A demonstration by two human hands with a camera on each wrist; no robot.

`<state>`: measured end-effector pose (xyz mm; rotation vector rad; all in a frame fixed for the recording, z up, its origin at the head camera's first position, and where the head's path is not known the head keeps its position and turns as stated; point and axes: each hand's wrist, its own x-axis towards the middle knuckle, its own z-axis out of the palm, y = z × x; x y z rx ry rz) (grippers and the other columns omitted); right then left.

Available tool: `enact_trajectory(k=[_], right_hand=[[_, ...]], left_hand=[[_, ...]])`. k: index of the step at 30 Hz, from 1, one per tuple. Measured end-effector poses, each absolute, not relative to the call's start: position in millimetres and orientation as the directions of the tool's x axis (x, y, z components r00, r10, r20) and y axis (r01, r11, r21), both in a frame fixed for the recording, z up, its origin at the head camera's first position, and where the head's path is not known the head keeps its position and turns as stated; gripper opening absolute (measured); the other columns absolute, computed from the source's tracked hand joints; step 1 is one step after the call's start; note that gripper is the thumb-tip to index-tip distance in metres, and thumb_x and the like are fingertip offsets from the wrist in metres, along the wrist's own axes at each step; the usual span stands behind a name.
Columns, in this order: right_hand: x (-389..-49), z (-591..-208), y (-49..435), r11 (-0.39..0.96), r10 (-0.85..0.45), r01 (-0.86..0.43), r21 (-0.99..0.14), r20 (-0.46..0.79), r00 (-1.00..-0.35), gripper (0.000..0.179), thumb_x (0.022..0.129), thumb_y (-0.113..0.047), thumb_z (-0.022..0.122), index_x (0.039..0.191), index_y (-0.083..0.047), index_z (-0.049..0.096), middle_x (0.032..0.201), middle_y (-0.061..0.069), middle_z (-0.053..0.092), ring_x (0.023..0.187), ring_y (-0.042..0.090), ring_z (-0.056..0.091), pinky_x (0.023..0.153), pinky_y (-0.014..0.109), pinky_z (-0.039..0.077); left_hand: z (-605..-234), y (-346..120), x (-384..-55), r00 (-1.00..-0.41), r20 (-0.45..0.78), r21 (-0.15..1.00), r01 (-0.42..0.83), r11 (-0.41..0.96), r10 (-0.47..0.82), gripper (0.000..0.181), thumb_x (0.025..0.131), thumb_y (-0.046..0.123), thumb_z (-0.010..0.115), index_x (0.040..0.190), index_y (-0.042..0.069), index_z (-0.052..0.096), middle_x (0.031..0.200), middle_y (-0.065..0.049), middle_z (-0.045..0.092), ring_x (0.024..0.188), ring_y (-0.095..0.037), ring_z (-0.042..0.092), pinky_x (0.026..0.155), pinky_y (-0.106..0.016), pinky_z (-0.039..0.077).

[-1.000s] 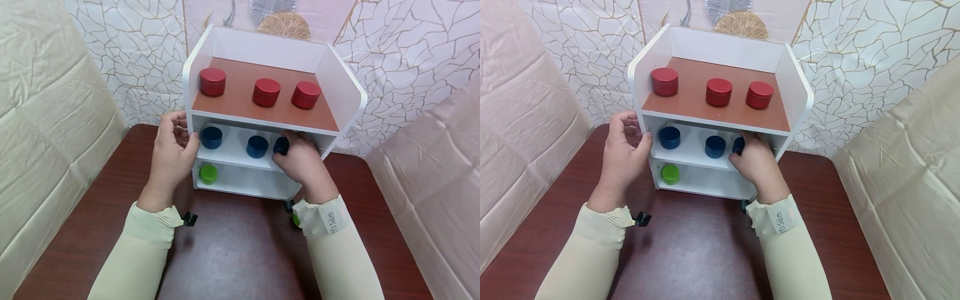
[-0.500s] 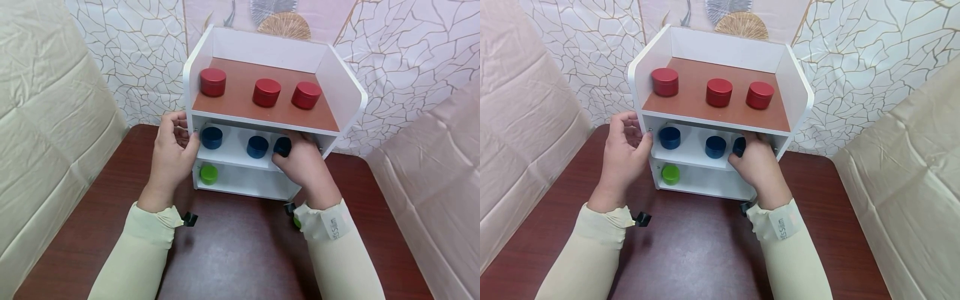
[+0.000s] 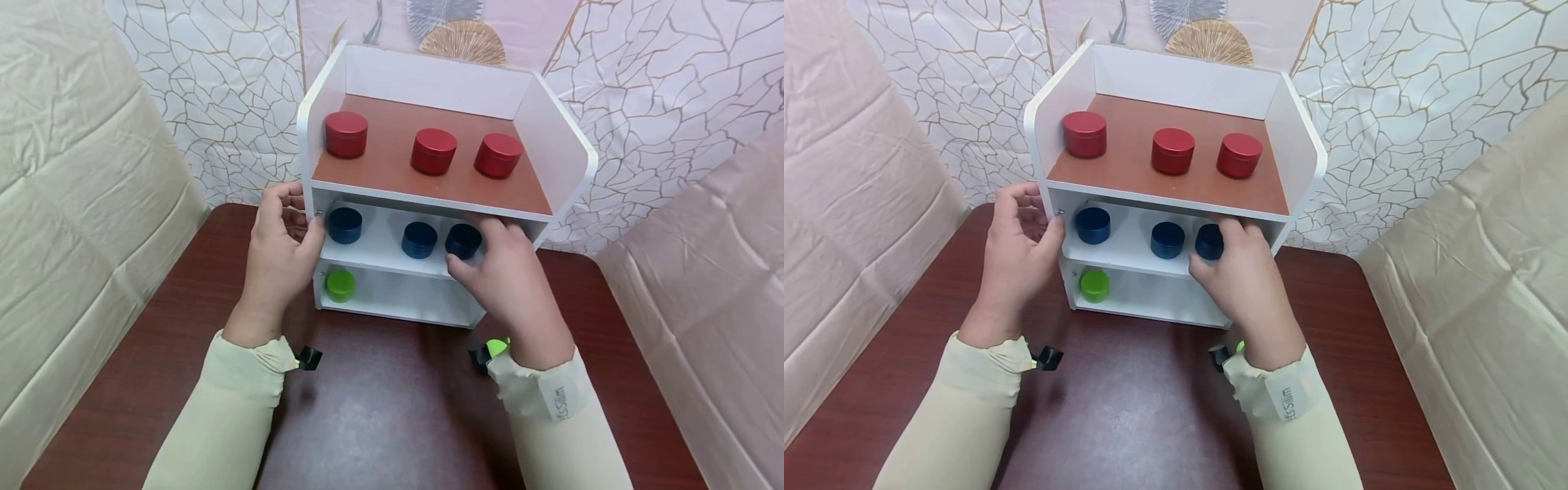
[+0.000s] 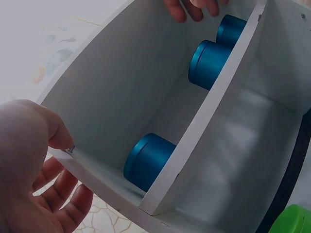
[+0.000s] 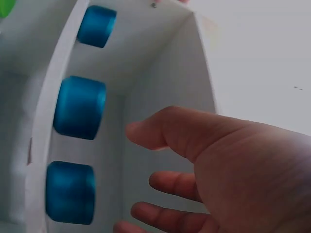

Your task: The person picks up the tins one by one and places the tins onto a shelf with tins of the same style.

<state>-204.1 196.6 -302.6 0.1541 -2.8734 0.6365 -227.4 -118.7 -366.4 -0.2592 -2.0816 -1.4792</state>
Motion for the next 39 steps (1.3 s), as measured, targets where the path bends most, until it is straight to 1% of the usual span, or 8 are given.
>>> enact_trajectory(k=[4, 10, 14, 19, 25, 29, 32, 39], right_hand=[[-191.6, -298.5, 198.6, 0.896, -0.07, -0.165, -0.411, 0.237, -0.969, 0.082, 0.096, -0.035, 0.087, 0.168, -0.018, 0.052, 0.164, 0.019, 0.054, 0.144, 0.041, 0.052, 0.112, 0.071, 0.057], [-174.8, -296.9, 203.6, 0.879, -0.091, -0.207, -0.43, 0.275, -0.957, 0.082, 0.094, -0.037, 0.089, 0.166, -0.016, 0.055, 0.165, 0.018, 0.053, 0.148, 0.042, 0.053, 0.114, 0.072, 0.055], [-164.0, -300.1, 207.3, 0.872, -0.092, -0.22, -0.437, 0.295, -0.951, 0.08, 0.094, -0.036, 0.09, 0.163, -0.013, 0.057, 0.162, 0.018, 0.056, 0.14, 0.041, 0.059, 0.107, 0.068, 0.06], [-152.4, -309.2, 214.4, 0.87, -0.101, -0.24, -0.43, 0.321, -0.942, 0.073, 0.093, -0.03, 0.091, 0.157, -0.011, 0.062, 0.149, 0.017, 0.063, 0.12, 0.037, 0.068, 0.093, 0.059, 0.066], [-146.0, -324.2, 223.8, 0.876, -0.113, -0.263, -0.405, 0.357, -0.927, 0.07, 0.091, -0.026, 0.093, 0.153, -0.008, 0.065, 0.132, 0.018, 0.068, 0.105, 0.03, 0.069, 0.081, 0.048, 0.063], [-143.1, -334.4, 230.7, 0.884, -0.103, -0.25, -0.394, 0.357, -0.928, 0.067, 0.091, -0.025, 0.093, 0.15, -0.006, 0.067, 0.129, 0.018, 0.069, 0.105, 0.03, 0.067, 0.082, 0.049, 0.061], [-141.0, -343.2, 236.2, 0.891, -0.087, -0.226, -0.394, 0.342, -0.936, 0.066, 0.091, -0.026, 0.093, 0.148, -0.005, 0.068, 0.132, 0.019, 0.069, 0.107, 0.033, 0.068, 0.087, 0.054, 0.063], [-138.3, -364.1, 250.0, 0.898, -0.052, -0.153, -0.411, 0.248, -0.967, 0.069, 0.093, -0.03, 0.091, 0.151, -0.004, 0.065, 0.138, 0.022, 0.066, 0.115, 0.039, 0.071, 0.094, 0.061, 0.064]], left_hand=[[-366.5, -118.6, -227.2, -0.821, 0.547, 0.804, 0.462, 0.374, -0.161, 0.047, 0.106, 0.012, 0.068, 0.15, 0.012, 0.05, 0.133, -0.012, 0.062, 0.103, -0.015, 0.062, 0.086, -0.019, 0.056], [-366.1, -118.8, -227.4, -0.82, 0.547, 0.801, 0.456, 0.387, -0.166, 0.047, 0.106, 0.013, 0.068, 0.15, 0.012, 0.05, 0.134, -0.012, 0.062, 0.103, -0.015, 0.062, 0.086, -0.019, 0.056], [-365.8, -118.9, -227.7, -0.818, 0.55, 0.798, 0.456, 0.394, -0.169, 0.047, 0.106, 0.013, 0.068, 0.149, 0.011, 0.051, 0.133, -0.012, 0.062, 0.102, -0.015, 0.062, 0.085, -0.019, 0.055], [-366.3, -119.0, -227.0, -0.82, 0.547, 0.8, 0.453, 0.393, -0.169, 0.046, 0.106, 0.013, 0.068, 0.149, 0.011, 0.051, 0.133, -0.012, 0.062, 0.101, -0.015, 0.062, 0.085, -0.02, 0.055], [-366.2, -118.7, -226.8, -0.822, 0.542, 0.805, 0.448, 0.388, -0.175, 0.046, 0.107, 0.013, 0.068, 0.149, 0.011, 0.051, 0.133, -0.011, 0.062, 0.102, -0.016, 0.062, 0.086, -0.021, 0.056], [-365.4, -118.0, -226.9, -0.824, 0.541, 0.806, 0.45, 0.385, -0.17, 0.046, 0.107, 0.013, 0.068, 0.149, 0.012, 0.051, 0.133, -0.011, 0.062, 0.102, -0.016, 0.062, 0.086, -0.021, 0.055], [-365.2, -117.7, -227.1, -0.823, 0.542, 0.806, 0.452, 0.383, -0.168, 0.046, 0.107, 0.013, 0.068, 0.149, 0.012, 0.051, 0.133, -0.011, 0.062, 0.102, -0.015, 0.062, 0.086, -0.02, 0.055], [-365.9, -117.6, -228.2, -0.823, 0.543, 0.806, 0.454, 0.379, -0.169, 0.046, 0.107, 0.013, 0.067, 0.149, 0.011, 0.051, 0.133, -0.011, 0.062, 0.102, -0.015, 0.062, 0.086, -0.019, 0.056]])
